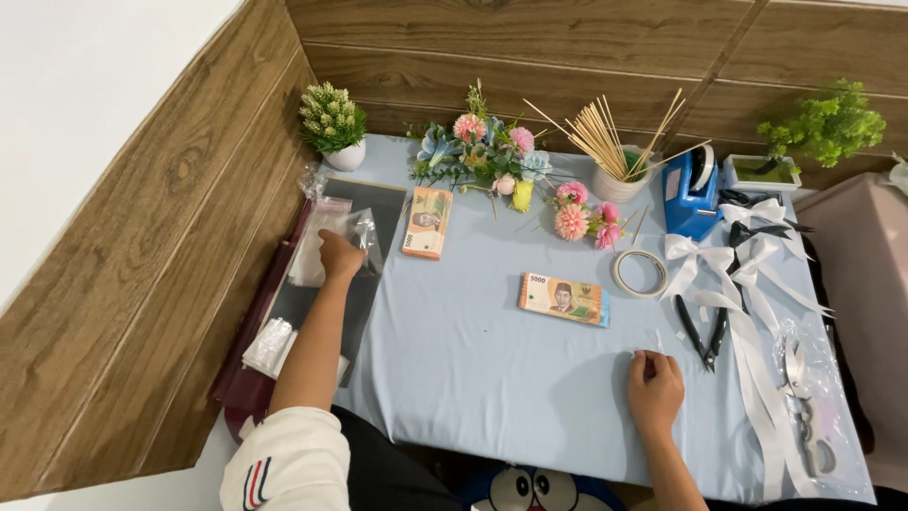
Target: The person wraps individual banknotes in clear plastic sleeves and secures them with adhesive tape, handling the currency and plastic by hand.
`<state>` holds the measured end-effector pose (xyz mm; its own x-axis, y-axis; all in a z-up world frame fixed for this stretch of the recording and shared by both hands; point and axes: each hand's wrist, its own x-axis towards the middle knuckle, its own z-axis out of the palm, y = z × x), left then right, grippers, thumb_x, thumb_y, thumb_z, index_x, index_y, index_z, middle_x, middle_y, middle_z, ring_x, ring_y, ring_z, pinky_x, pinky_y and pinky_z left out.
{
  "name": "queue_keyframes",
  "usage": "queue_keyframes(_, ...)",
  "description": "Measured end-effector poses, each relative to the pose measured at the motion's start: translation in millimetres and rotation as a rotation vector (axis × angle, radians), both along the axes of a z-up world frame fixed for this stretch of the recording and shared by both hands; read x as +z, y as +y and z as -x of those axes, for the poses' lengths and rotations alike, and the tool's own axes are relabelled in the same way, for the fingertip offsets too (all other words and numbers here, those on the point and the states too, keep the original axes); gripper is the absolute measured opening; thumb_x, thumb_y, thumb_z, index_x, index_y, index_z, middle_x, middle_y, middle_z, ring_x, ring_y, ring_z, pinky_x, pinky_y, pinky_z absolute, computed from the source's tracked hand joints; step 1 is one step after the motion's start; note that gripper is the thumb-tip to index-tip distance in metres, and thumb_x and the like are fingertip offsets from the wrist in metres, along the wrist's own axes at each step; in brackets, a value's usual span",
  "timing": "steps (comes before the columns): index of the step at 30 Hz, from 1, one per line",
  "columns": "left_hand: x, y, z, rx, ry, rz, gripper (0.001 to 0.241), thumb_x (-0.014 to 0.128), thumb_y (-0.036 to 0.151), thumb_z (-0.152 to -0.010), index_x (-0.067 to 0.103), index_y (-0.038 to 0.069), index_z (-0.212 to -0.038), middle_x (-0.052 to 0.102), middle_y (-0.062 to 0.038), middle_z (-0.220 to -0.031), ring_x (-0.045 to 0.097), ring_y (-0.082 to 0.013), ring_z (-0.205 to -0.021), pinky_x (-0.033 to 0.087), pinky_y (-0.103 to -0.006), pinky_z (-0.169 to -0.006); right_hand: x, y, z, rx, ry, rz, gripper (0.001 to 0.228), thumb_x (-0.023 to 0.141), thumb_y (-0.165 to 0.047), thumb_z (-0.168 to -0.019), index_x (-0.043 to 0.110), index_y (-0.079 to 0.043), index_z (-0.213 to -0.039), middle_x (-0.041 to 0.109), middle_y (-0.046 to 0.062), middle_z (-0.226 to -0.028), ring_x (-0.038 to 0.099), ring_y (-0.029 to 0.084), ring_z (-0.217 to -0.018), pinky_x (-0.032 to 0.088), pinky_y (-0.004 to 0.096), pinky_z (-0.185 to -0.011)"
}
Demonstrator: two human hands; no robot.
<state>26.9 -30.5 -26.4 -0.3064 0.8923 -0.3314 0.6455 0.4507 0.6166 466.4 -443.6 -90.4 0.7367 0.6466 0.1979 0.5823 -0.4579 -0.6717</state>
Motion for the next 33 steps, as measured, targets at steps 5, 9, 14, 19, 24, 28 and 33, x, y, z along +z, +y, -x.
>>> queue_keyframes(5, -9.4, -2.7, 12.4, -0.109, 0.099, 0.022, 0.070, 0.081, 0.026, -0.087, 0.041, -0.003, -0.136, 0.056, -0.028, -0.134, 0.058, -0.0447, -0.122, 0.056, -0.0517, -0.094, 4.1, 1.7, 0.5, -0.002, 0.011, -0.005, 0.023, 0.059, -0.021, -0.102, 0.075, -0.005, -0.105, 0.067, 0.008, -0.098, 0.063, 0.026, -0.091, 0.049, 0.041, -0.088)
queue_keyframes(9, -60.0, 4.6, 18.3, -0.353, 0.339, -0.268, 0.066, 0.075, 0.062, -0.083, 0.071, 0.002, -0.110, 0.070, -0.019, -0.108, 0.054, -0.0401, -0.117, 0.048, -0.0495, -0.091, 5.0, 0.3, 1.8, -0.004, 0.017, 0.013, 0.025, 0.059, -0.024, -0.103, 0.076, -0.006, -0.105, 0.067, 0.008, -0.098, 0.063, 0.027, -0.094, 0.048, 0.041, -0.091)
queue_keyframes(14, -57.6, -3.9, 2.9, -0.382, 0.361, -0.203, 0.062, 0.080, 0.045, -0.085, 0.067, -0.007, -0.115, 0.064, -0.026, -0.111, 0.059, -0.0421, -0.113, 0.053, -0.0496, -0.094, -0.3, 2.0, 4.3, -0.031, -0.082, -0.016, 0.018, 0.064, -0.022, -0.101, 0.074, -0.008, -0.101, 0.066, 0.009, -0.092, 0.065, 0.030, -0.089, 0.052, 0.042, -0.082)
queue_keyframes(19, -76.3, 12.4, 9.9, -0.265, 0.240, -0.090, 0.066, 0.086, 0.030, -0.082, 0.054, -0.010, -0.124, 0.064, -0.033, -0.116, 0.066, -0.0494, -0.112, 0.058, -0.0544, -0.091, -1.4, 4.2, 6.4, -0.071, -0.174, -0.057, 0.011, 0.069, -0.018, -0.100, 0.073, -0.009, -0.095, 0.065, 0.009, -0.084, 0.068, 0.033, -0.082, 0.056, 0.040, -0.073)
queue_keyframes(24, -68.6, 20.3, 26.9, -0.304, 0.188, -0.138, 0.036, 0.073, 0.045, -0.078, 0.082, 0.014, -0.091, 0.077, -0.016, -0.087, 0.075, -0.0393, -0.094, 0.060, -0.0497, -0.081, -5.2, 5.6, 2.1, -0.044, -0.195, -0.066, 0.012, 0.069, -0.020, -0.098, 0.072, -0.009, -0.094, 0.062, 0.012, -0.082, 0.067, 0.036, -0.082, 0.055, 0.043, -0.073)
queue_keyframes(28, -12.8, -0.3, 30.6, -0.146, -0.074, -0.264, 0.030, 0.073, 0.034, -0.078, 0.079, 0.012, -0.097, 0.076, -0.015, -0.092, 0.073, -0.0377, -0.097, 0.059, -0.0520, -0.080, -2.4, 3.7, 3.9, -0.036, -0.207, -0.047, 0.013, 0.068, -0.020, -0.099, 0.072, -0.009, -0.094, 0.063, 0.011, -0.082, 0.067, 0.034, -0.081, 0.055, 0.041, -0.073)
queue_keyframes(33, 69.6, -79.7, 26.1, -0.109, -1.063, -0.280, 0.044, 0.066, -0.010, -0.089, 0.037, 0.014, -0.112, 0.067, -0.016, -0.113, 0.076, -0.0278, -0.094, 0.065, -0.0325, -0.087, -1.7, 3.1, 4.6, -0.027, -0.194, -0.070, 0.012, 0.068, -0.019, -0.099, 0.072, -0.009, -0.094, 0.063, 0.009, -0.082, 0.067, 0.031, -0.080, 0.055, 0.038, -0.073)
